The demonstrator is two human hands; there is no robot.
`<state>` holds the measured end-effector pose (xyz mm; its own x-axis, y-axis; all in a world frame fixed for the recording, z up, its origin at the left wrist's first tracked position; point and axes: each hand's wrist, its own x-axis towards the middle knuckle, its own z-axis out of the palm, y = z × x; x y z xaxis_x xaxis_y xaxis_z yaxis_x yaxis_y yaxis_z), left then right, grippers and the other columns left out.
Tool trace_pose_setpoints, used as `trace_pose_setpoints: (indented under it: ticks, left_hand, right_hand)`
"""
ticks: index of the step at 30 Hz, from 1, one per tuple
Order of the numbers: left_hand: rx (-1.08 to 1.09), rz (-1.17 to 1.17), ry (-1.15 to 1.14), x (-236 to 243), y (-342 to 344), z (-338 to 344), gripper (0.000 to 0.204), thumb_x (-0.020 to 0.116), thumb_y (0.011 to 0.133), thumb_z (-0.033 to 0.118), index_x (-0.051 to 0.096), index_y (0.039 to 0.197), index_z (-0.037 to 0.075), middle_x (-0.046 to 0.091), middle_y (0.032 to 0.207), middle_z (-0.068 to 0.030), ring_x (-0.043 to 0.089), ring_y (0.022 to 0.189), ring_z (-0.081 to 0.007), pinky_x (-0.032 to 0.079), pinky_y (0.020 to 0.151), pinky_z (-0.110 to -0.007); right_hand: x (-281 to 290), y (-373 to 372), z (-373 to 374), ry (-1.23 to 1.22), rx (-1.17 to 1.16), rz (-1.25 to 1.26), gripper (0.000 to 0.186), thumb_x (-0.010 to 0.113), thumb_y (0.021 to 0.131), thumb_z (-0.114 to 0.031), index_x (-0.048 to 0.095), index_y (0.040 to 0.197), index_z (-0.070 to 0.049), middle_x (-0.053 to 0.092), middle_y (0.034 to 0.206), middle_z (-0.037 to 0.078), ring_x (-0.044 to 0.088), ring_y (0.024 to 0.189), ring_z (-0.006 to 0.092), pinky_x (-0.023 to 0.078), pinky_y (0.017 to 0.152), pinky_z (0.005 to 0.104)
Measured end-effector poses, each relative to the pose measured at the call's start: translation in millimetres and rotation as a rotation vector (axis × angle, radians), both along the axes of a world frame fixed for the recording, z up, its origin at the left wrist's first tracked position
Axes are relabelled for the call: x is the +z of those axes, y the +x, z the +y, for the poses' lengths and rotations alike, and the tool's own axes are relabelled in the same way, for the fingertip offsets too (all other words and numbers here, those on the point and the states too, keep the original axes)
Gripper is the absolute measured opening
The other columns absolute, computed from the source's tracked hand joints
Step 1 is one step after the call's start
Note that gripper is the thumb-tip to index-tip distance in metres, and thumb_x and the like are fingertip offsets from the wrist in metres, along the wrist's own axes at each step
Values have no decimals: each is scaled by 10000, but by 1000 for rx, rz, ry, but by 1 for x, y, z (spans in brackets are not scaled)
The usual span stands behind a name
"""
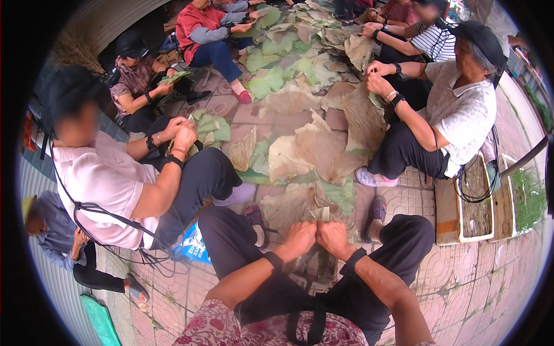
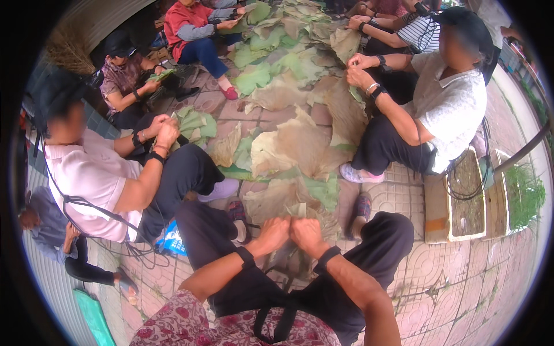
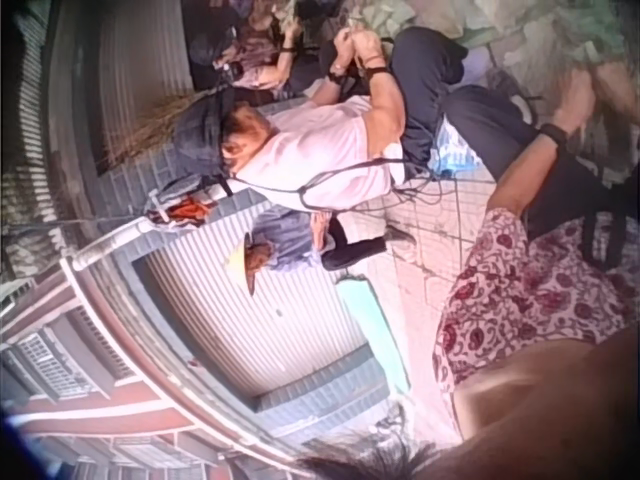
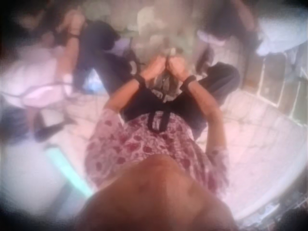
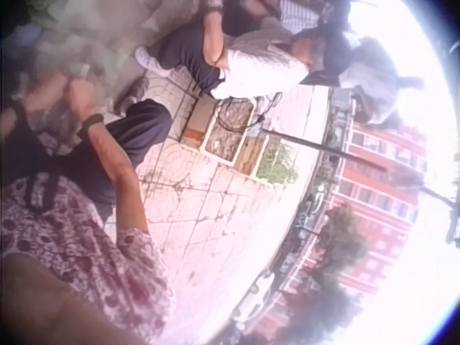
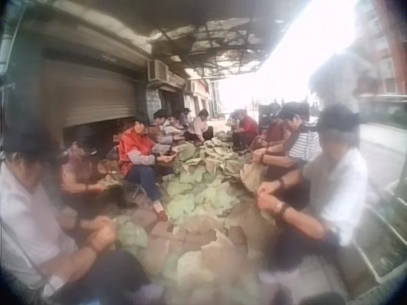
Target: The person sits on a tiled floor among a group and repeatedly picks up large dried leaves, folds or tears them by hand, and places the pieces into a pile. The person handles the leaves one at a time and continues the same folding and tearing motions throughout the clip.
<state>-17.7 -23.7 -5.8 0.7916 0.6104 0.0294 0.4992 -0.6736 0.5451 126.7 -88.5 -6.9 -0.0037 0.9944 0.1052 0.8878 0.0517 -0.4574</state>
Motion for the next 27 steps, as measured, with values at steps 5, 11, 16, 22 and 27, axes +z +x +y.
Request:
trace_pose_setpoints:
  ticks: [5, 11, 16, 22, 27]
  left_hand:
    - [60, -12, 5, -2, 1, 0, 173, 555, 776, 43, 569, 925, -42, 635, 753, -274, 626, 745, -477, 484, 657, -562]
    - [47, -51, 4, -13, -3, 8, 127, 540, 792, 26, 576, 903, -24, 617, 735, -277, 603, 721, -493, 468, 650, -568]
    - [62, -64, -15, -12, -5, 15, 114, 527, 814, 37, 539, 918, -7, 588, 675, -253, 599, 680, -483, 463, 604, -565]
    - [42, -15, 8, -6, -2, 9, 125, 548, 819, 55, 542, 911, -30, 605, 687, -265, 610, 676, -483, 481, 613, -556]
    - [119, 36, 14, 7, 4, 5, 161, 564, 798, 53, 541, 927, -40, 616, 709, -261, 615, 692, -482, 488, 623, -557]
  right_hand:
    - [-5, -4, 0, -7, 2, 25, 115, 646, 730, -126, 593, 763, -30, 633, 639, 189, 656, 629, 356, 506, 591, 447]
    - [-5, -2, 1, 49, 13, 70, 84, 619, 724, -101, 611, 769, -29, 615, 633, 201, 641, 642, 381, 493, 590, 467]
    - [-4, 5, 3, 13, -18, 181, 123, 596, 802, -126, 576, 848, -14, 615, 660, 236, 627, 659, 434, 489, 606, 524]
    - [-8, 1, 2, 15, -36, 144, 123, 587, 793, -102, 542, 860, -10, 609, 646, 232, 624, 658, 436, 484, 609, 519]
    - [-11, -1, 4, 14, -29, 99, 90, 575, 794, -80, 554, 858, -21, 609, 638, 217, 628, 635, 414, 485, 591, 498]
